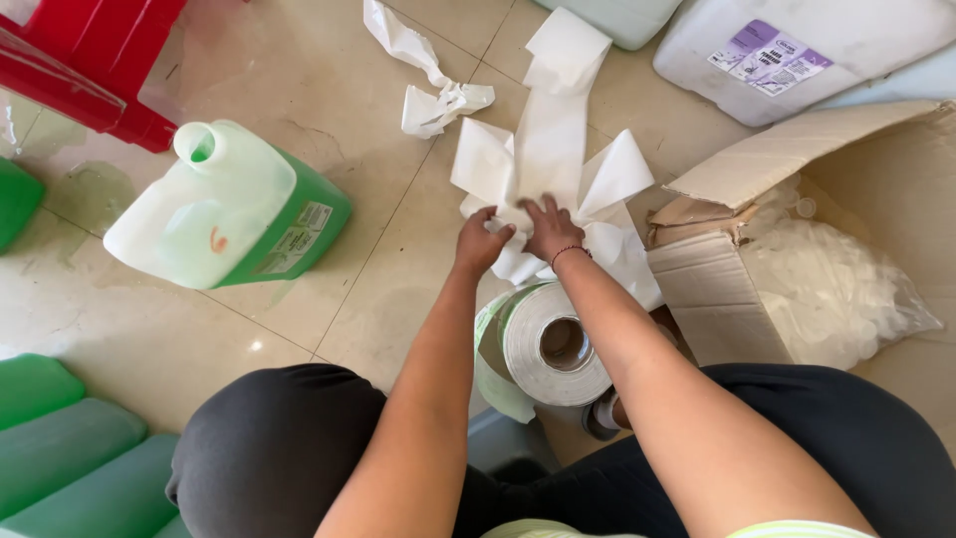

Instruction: The person applies a green label to a large plastic jug of green liquid, gathers loose white caps from a cardboard box, and screws them onto the jugs.

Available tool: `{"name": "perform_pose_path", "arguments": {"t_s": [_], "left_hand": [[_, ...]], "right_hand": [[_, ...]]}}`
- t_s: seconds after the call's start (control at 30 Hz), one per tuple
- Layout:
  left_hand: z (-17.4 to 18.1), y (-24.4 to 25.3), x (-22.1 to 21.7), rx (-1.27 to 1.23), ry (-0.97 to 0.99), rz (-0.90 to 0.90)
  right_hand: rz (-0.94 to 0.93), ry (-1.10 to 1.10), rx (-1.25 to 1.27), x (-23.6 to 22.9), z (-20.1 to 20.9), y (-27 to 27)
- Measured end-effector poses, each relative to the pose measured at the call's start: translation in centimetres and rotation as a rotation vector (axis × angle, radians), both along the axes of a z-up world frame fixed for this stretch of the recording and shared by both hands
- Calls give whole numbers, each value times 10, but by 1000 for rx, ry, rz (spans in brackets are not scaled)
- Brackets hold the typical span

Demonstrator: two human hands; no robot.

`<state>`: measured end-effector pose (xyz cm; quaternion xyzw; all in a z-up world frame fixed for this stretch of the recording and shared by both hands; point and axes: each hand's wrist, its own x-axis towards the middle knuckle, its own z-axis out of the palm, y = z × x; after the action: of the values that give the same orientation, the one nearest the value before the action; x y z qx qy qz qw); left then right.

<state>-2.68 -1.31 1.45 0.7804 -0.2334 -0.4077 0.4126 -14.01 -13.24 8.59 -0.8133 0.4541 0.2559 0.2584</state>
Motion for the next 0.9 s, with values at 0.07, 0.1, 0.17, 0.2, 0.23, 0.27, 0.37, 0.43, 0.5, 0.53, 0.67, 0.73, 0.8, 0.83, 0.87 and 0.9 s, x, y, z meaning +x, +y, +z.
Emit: {"name": "perform_pose_path", "arguments": {"t_s": [0.07,0.1,0.17,0.2,0.23,0.27,0.37,0.43,0.5,0.53,0.67,0.73,0.8,0.83,0.87,0.9], "left_hand": [[26,3,1,13,141,42],[41,6,1,21,214,65],[73,6,5,-12,162,153],[91,6,8,-28,134,196],[109,6,13,36,254,253],[125,4,18,100,375,310],[151,-2,32,57,721,442],[146,-5,45,-131,923,462],[132,-6,56,-402,1091,427],[126,-9,60,-337,1089,439],[110,-25,55,-251,979,736],[105,-24,54,-273,842,910],[107,-16,59,-267,680,981],[111,-13,62,-307,696,1012],[116,-10,66,-348,710,1043],[123,-8,68,-388,724,1073]], "right_hand": [[-2,-52,-4,-6,-28,-4],[-23,-84,2,-7,-38,-8],[-50,-161,14,-3,-47,-14],[-59,-207,21,3,-46,-14],[-67,-253,28,11,-42,-12],[-79,-303,58,21,-36,-10],[-256,-431,219,64,-6,4],[-224,-628,286,84,14,11],[-232,-681,315,92,31,9],[-236,-710,331,96,39,8],[-375,-828,470,90,69,3],[-432,-853,512,84,75,8],[-211,-830,176,85,75,6],[-100,-812,9,83,73,3],[-85,-782,-34,80,71,-1],[-71,-751,-78,76,69,-5]]}}
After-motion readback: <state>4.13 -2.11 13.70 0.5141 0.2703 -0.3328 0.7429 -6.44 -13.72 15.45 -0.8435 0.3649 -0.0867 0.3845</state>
